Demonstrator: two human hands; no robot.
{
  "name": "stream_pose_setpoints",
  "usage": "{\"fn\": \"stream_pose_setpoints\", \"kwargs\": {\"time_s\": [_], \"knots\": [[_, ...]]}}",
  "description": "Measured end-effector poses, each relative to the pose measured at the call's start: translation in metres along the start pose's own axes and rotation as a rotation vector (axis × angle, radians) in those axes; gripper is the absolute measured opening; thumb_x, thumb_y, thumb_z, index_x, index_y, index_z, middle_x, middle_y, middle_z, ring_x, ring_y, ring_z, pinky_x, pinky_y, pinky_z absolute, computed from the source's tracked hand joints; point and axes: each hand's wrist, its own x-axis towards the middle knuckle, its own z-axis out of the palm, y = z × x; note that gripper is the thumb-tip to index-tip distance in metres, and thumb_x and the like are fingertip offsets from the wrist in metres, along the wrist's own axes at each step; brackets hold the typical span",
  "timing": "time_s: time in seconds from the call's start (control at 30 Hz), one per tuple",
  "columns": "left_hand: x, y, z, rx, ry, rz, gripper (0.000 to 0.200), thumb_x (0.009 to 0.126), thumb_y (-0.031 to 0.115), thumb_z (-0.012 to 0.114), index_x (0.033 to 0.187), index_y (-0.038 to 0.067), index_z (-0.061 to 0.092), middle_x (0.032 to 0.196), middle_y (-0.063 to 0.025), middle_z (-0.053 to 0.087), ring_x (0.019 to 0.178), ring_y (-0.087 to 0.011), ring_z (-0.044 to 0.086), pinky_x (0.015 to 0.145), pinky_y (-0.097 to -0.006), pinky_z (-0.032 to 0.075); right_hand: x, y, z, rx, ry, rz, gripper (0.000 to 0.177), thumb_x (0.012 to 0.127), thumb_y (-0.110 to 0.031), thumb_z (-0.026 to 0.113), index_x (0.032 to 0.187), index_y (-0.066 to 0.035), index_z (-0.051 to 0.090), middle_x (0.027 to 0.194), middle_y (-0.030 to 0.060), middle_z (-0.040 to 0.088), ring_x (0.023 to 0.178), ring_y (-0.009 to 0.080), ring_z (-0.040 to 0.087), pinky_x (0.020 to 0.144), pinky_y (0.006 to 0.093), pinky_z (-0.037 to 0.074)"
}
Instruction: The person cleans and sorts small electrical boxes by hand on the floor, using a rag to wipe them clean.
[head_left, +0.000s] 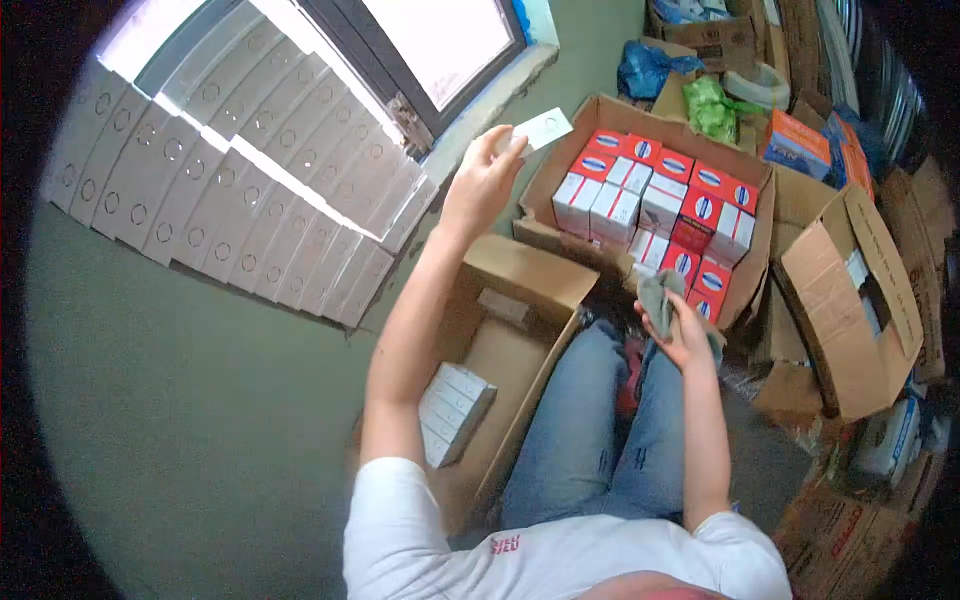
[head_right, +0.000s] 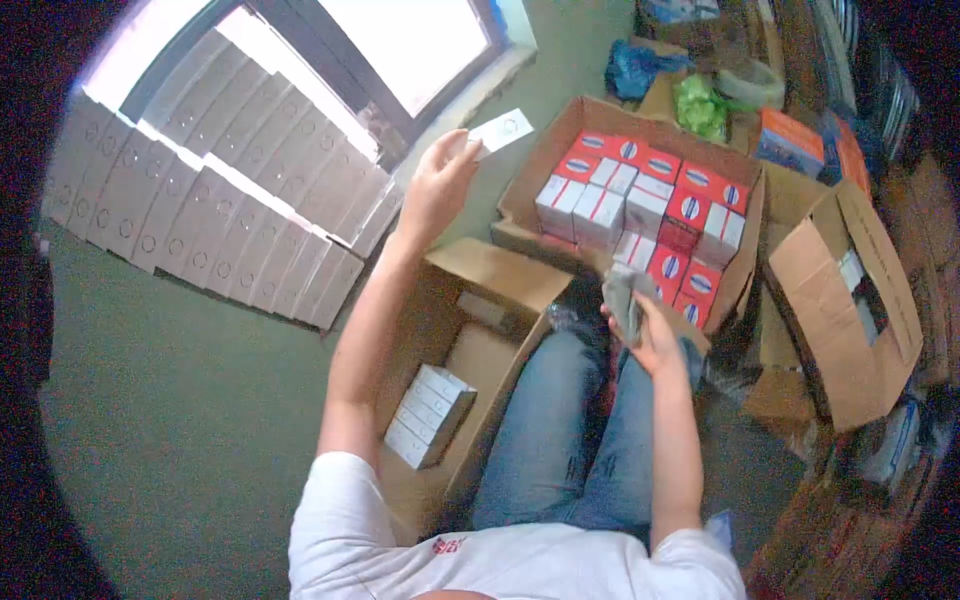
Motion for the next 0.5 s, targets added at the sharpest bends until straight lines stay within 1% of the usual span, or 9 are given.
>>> {"fn": "stream_pose_setpoints", "kwargs": {"time_s": [0.03,0.07,0.17,0.2,0.23,0.27,0.3,0.4,0.5], "knots": [[0.008,-0.015,0.008,0.095,-0.017,0.078,0.036,0.086,0.006,0.056,0.121,0.013,0.056,0.121,-0.0159,0.052,0.108,-0.0335,0.054,0.084,-0.0376,0.049,0.001,-0.001,-0.003,-0.002,-0.025,-0.001,0.037,0.097,-0.026,0.042,0.119,0.002,0.05,0.107,0.0158,0.062,0.092,0.0261,0.065,0.069,0.0321,0.058],[0.015,-0.032,0.017,0.192,-0.036,0.157,0.037,0.085,0.005,0.056,0.121,0.013,0.055,0.123,-0.0161,0.05,0.109,-0.0335,0.053,0.085,-0.0374,0.049,0.001,-0.003,-0.004,-0.007,0.0,0.015,0.037,0.097,-0.027,0.042,0.121,0.001,0.049,0.108,0.0153,0.062,0.092,0.0257,0.065,0.069,0.0322,0.057],[0.025,-0.077,0.04,0.371,0.017,0.208,0.043,0.082,0.0,0.054,0.123,0.013,0.054,0.126,-0.0167,0.047,0.115,-0.034,0.049,0.087,-0.0378,0.048,0.001,-0.009,-0.005,-0.018,0.059,0.056,0.039,0.096,-0.029,0.042,0.124,-0.002,0.048,0.109,0.0142,0.062,0.09,0.0248,0.065,0.068,0.0325,0.056],[0.026,-0.089,0.047,0.314,-0.011,0.141,0.05,0.078,-0.002,0.054,0.125,0.014,0.052,0.126,-0.0164,0.047,0.119,-0.035,0.045,0.093,-0.0394,0.045,0.001,-0.011,-0.006,-0.019,0.07,0.063,0.038,0.096,-0.029,0.042,0.123,-0.002,0.048,0.109,0.0142,0.062,0.09,0.0248,0.065,0.068,0.0327,0.056],[0.023,-0.101,0.053,0.37,-0.009,0.128,0.051,0.078,-0.002,0.054,0.126,0.015,0.052,0.126,-0.0159,0.047,0.119,-0.0349,0.046,0.093,-0.04,0.045,0.001,-0.012,-0.007,-0.02,0.083,0.071,0.038,0.096,-0.029,0.042,0.123,-0.002,0.048,0.109,0.0141,0.062,0.089,0.0247,0.065,0.068,0.0329,0.056],[0.021,-0.107,0.055,0.422,-0.008,0.114,0.052,0.078,-0.002,0.054,0.127,0.016,0.051,0.125,-0.0155,0.047,0.118,-0.0347,0.046,0.094,-0.0406,0.044,0.003,-0.011,-0.009,-0.073,0.058,0.021,0.037,0.097,-0.029,0.041,0.122,-0.003,0.048,0.11,0.014,0.062,0.088,0.0248,0.065,0.069,0.033,0.056],[0.019,-0.111,0.059,0.474,-0.008,0.101,0.054,0.078,-0.001,0.054,0.128,0.017,0.05,0.125,-0.015,0.047,0.118,-0.0345,0.047,0.095,-0.0412,0.044,0.004,-0.01,-0.01,-0.078,0.057,0.021,0.037,0.097,-0.028,0.041,0.122,-0.002,0.048,0.11,0.0139,0.062,0.088,0.0247,0.065,0.069,0.0332,0.056],[0.01,-0.121,0.07,0.502,0.038,0.033,0.053,0.077,0.001,0.055,0.127,0.018,0.05,0.122,-0.0132,0.049,0.113,-0.0331,0.049,0.096,-0.0418,0.043,0.004,-0.01,-0.004,-0.054,0.043,0.041,0.036,0.097,-0.026,0.04,0.122,-0.001,0.048,0.111,0.0139,0.061,0.089,0.0245,0.065,0.069,0.0339,0.056],[0.002,-0.127,0.081,0.487,-0.067,-0.133,0.048,0.077,0.003,0.056,0.122,0.015,0.053,0.122,-0.0112,0.048,0.117,-0.0317,0.047,0.098,-0.045,0.039,0.007,-0.007,-0.003,-0.096,0.034,0.044,0.036,0.097,-0.026,0.039,0.122,-0.001,0.048,0.111,0.0142,0.061,0.089,0.0246,0.064,0.069,0.034,0.056]]}}
